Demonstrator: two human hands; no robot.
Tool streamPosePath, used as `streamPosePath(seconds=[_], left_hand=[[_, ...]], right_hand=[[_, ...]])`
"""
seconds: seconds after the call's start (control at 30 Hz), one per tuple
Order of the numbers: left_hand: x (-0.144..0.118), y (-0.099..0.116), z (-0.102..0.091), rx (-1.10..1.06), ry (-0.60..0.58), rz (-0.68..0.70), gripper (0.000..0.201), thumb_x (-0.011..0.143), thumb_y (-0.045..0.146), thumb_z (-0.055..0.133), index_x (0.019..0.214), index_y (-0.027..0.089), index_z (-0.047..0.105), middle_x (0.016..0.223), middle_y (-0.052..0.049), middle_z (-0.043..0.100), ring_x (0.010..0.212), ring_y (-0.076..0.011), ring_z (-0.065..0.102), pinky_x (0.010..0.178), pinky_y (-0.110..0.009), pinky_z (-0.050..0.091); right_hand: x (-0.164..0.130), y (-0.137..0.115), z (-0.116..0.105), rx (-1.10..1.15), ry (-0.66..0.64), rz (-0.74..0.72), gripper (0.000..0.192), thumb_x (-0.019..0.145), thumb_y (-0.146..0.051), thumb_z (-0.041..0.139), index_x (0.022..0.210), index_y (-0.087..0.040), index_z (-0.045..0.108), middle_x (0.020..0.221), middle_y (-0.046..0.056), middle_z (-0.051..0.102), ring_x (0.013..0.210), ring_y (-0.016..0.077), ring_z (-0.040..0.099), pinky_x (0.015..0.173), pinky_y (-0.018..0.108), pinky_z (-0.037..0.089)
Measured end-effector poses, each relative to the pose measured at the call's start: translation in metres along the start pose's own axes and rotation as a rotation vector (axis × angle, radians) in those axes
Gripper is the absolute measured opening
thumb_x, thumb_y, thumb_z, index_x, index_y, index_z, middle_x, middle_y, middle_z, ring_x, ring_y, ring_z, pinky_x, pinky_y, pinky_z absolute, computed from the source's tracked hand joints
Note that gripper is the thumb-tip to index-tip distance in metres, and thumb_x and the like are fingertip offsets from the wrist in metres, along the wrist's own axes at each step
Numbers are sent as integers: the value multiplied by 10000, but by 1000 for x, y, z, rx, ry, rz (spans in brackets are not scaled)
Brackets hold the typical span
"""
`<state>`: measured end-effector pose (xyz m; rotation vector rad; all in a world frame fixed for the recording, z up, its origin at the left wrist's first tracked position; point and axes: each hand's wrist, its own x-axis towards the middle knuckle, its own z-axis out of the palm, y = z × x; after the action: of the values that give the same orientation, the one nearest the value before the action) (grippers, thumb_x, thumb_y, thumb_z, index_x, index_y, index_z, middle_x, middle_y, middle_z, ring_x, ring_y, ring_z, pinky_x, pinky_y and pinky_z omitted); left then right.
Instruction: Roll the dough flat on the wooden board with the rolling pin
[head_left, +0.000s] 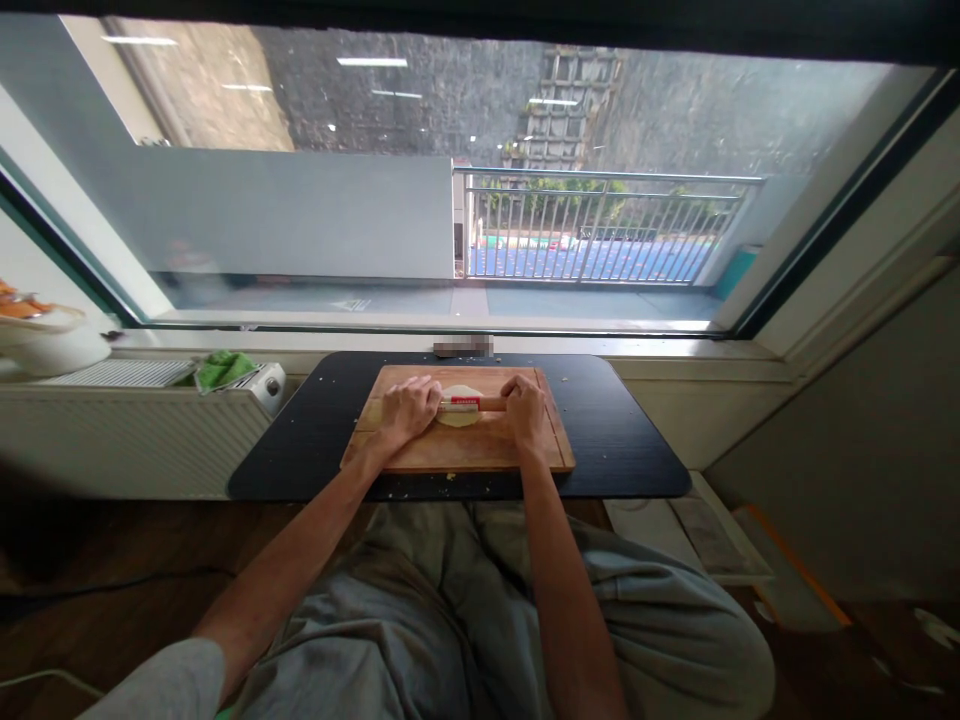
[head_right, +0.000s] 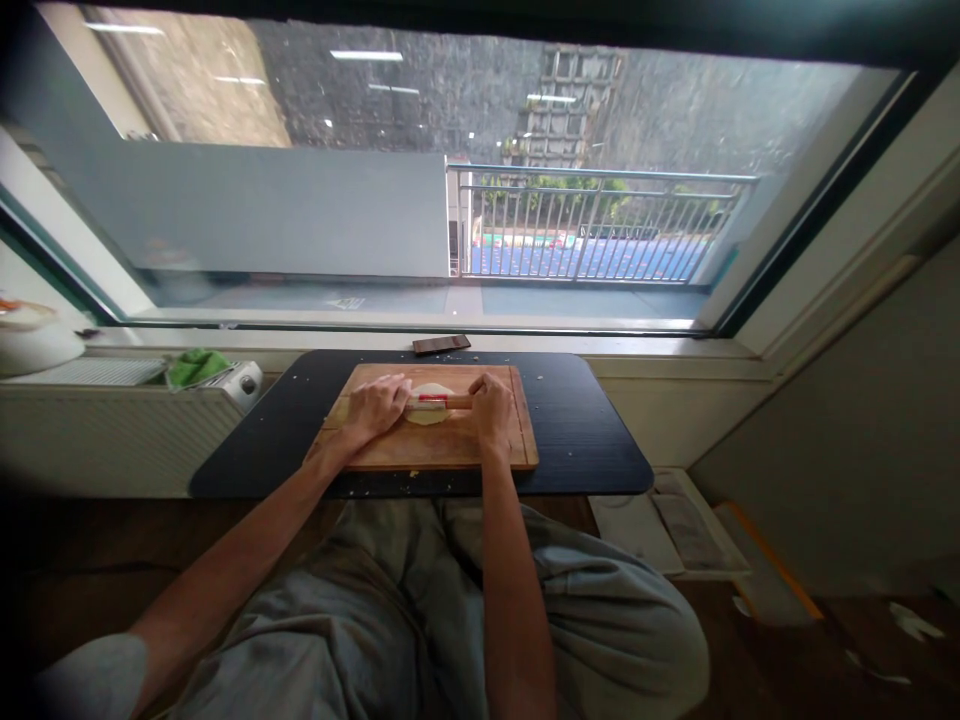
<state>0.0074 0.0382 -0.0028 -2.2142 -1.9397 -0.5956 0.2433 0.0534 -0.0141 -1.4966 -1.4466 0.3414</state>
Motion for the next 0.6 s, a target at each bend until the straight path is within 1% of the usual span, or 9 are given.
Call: streamPosePath(seconds=[0.13, 0.2, 0.37, 0.5, 0.6], left_hand=[[1, -2, 2, 30, -6, 11, 484, 1142, 426, 356, 1199, 217, 789, 1348, -106, 792, 1208, -270, 744, 1060, -365, 550], [2, -3, 3, 32, -9, 15, 492, 1146, 433, 347, 1219, 215, 782, 1351, -103, 791, 1209, -266, 743, 1063, -362, 551], [0, -3, 1, 34, -43, 47, 478, 1151, 427, 353, 1204, 237, 788, 1379, -87, 781, 1251, -255, 728, 1090, -353, 540], [-3, -1, -4, 26, -76, 57, 486, 1153, 425, 351, 1200, 238, 797, 1412, -92, 767, 1272, -261, 723, 1104, -368, 536], [-5, 2, -5, 32, -71, 37, 475, 1148, 411, 365, 1194, 231, 803, 1415, -99, 765, 1275, -268, 723, 1102, -377, 537]], right_hand=[[0, 2, 0, 9, -2, -32, 241, 854, -144, 513, 690, -224, 671, 743, 23, 717, 714, 187, 632, 688, 279, 406], [0, 0, -2, 5, -5, -26, 226, 840, -142, 516, 691, -227, 663, 738, 20, 717, 709, 188, 630, 680, 278, 401], [-2, -8, -8, 29, -21, 3, 285, 849, -128, 453, 662, -230, 642, 725, 31, 722, 713, 189, 630, 688, 283, 413], [-5, -7, -8, 25, -6, -7, 317, 866, -140, 432, 636, -231, 630, 726, 36, 725, 692, 186, 616, 696, 287, 417], [-6, -5, -7, 27, -2, -19, 314, 864, -140, 432, 638, -231, 630, 725, 35, 726, 696, 186, 621, 704, 286, 416]])
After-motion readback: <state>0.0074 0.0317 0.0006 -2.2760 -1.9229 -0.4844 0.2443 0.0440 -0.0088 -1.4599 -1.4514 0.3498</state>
